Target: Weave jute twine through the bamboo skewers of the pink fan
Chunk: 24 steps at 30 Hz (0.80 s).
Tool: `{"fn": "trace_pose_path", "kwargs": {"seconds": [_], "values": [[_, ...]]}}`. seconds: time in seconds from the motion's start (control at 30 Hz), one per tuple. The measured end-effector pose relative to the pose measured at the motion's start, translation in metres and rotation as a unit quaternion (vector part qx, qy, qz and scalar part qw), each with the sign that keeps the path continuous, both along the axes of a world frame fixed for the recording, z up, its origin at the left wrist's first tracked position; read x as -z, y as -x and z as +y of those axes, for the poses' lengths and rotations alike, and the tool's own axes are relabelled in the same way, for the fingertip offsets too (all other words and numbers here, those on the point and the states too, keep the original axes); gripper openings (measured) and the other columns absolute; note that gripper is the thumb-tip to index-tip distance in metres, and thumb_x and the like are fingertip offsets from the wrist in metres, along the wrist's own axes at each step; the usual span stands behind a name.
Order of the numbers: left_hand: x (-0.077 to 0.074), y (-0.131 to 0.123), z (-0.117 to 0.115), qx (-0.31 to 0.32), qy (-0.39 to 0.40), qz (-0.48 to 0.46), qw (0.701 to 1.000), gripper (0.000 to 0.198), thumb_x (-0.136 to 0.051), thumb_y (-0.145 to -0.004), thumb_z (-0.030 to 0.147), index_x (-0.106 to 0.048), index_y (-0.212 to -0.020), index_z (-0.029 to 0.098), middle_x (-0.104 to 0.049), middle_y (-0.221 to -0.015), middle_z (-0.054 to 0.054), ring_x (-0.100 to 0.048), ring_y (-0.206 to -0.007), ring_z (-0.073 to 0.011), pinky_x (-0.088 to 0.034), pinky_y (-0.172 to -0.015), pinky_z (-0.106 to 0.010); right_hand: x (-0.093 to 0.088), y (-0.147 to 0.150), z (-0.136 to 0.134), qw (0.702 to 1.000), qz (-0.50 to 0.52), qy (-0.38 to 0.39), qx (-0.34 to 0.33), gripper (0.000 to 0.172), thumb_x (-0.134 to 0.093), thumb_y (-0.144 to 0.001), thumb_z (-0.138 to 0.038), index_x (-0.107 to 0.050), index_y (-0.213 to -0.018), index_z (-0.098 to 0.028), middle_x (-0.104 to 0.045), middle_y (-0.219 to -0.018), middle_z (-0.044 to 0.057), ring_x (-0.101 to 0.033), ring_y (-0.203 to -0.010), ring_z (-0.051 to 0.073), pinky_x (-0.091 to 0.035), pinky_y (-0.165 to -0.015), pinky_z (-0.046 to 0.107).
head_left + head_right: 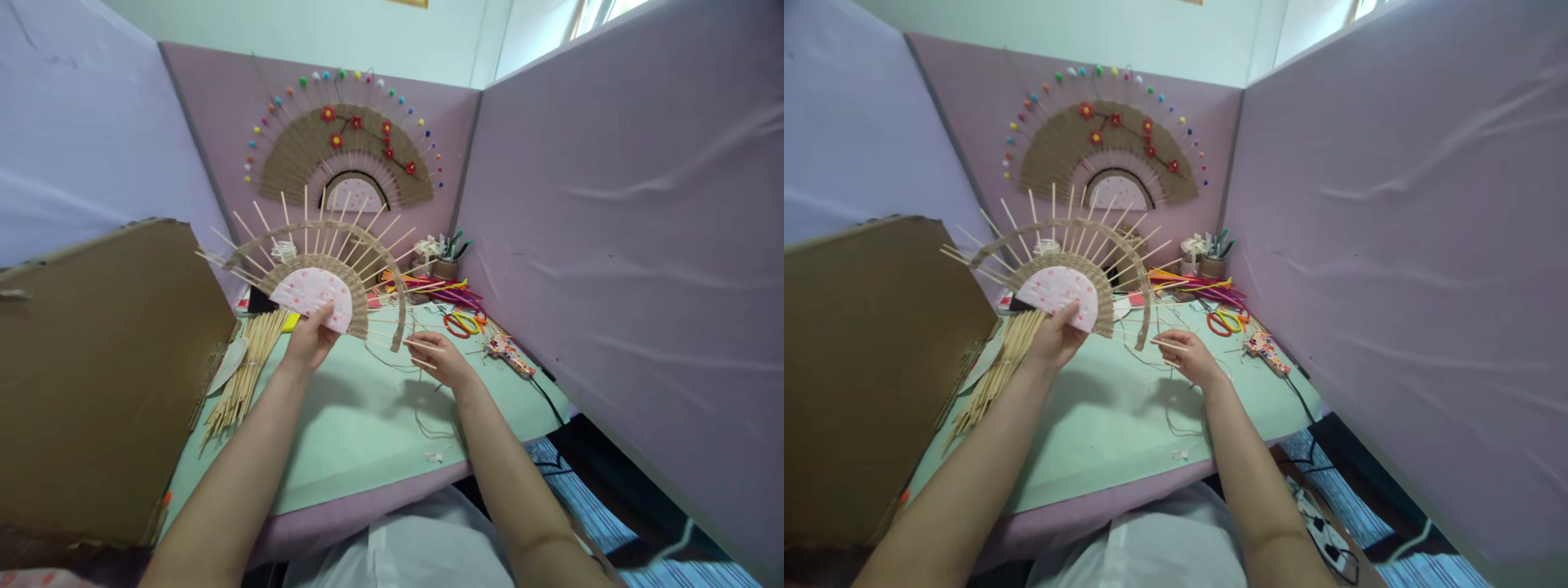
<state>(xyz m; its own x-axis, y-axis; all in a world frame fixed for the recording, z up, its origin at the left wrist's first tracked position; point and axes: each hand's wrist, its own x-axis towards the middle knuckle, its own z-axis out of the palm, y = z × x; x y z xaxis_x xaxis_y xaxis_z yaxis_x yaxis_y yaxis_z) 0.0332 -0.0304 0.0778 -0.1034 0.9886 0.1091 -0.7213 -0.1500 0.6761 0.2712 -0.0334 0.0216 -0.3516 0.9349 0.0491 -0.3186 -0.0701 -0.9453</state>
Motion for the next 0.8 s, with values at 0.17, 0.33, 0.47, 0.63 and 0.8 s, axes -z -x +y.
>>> {"fn": "trace_pose_path", "kwargs": {"seconds": [0.17,0.33,0.47,0.63,0.8], "values": [[0.006,-0.047,0.008,0.006,0.045,-0.056,0.997,0.02,-0.065,-0.075,0.008,-0.064,-0.093,0.017,-0.071,-0.085,-0.001,-0.066,-0.073,-0.01,-0.054,-0.069,-0.02,-0.004,-0.008,-0.02,0.991,-0.021,-0.055,0.119,0.027,-0.073,-0.064,-0.039,-0.069,-0.081,-0.018,-0.048,-0.056,-0.003,-0.033,-0.049,0.007,-0.025,-0.047,0.023],[0.039,-0.069,0.003,0.009,0.118,-0.1,0.988,0.018,-0.063,-0.077,0.006,-0.064,-0.092,0.017,-0.071,-0.084,-0.002,-0.066,-0.071,-0.0098,-0.054,-0.065,-0.019,0.01,-0.015,-0.037,0.965,-0.141,-0.125,0.185,0.028,-0.064,-0.073,-0.041,-0.071,-0.082,-0.015,-0.049,-0.056,-0.001,-0.037,-0.051,0.009,-0.028,-0.046,0.023],[0.05,-0.058,0.003,-0.004,0.112,-0.089,0.99,0.022,-0.066,-0.075,0.007,-0.064,-0.093,0.018,-0.071,-0.087,-0.001,-0.066,-0.071,-0.0092,-0.053,-0.065,-0.019,0.021,-0.019,-0.044,0.95,-0.184,-0.17,0.189,0.021,-0.064,-0.074,-0.035,-0.073,-0.083,-0.018,-0.065,-0.074,0.004,-0.053,-0.062,0.013,-0.041,-0.055,0.025],[0.051,-0.044,0.006,-0.035,0.096,-0.096,0.99,0.024,-0.068,-0.073,0.007,-0.064,-0.094,0.019,-0.071,-0.089,-0.001,-0.065,-0.071,-0.0086,-0.052,-0.064,-0.018,0.023,-0.017,-0.047,0.912,-0.222,-0.27,0.214,0.024,-0.058,-0.081,-0.028,-0.071,-0.1,-0.025,-0.069,-0.105,0.007,-0.06,-0.097,0.02,-0.047,-0.083,0.034],[0.052,-0.039,0.008,-0.059,0.102,-0.106,0.987,0.024,-0.067,-0.074,0.006,-0.064,-0.093,0.019,-0.071,-0.086,0.001,-0.064,-0.067,-0.0078,-0.051,-0.059,-0.017,0.025,-0.014,-0.049,0.892,-0.258,-0.308,0.21,0.026,-0.053,-0.086,-0.028,-0.069,-0.106,-0.024,-0.068,-0.097,0.007,-0.06,-0.083,0.017,-0.047,-0.074,0.032]]}}
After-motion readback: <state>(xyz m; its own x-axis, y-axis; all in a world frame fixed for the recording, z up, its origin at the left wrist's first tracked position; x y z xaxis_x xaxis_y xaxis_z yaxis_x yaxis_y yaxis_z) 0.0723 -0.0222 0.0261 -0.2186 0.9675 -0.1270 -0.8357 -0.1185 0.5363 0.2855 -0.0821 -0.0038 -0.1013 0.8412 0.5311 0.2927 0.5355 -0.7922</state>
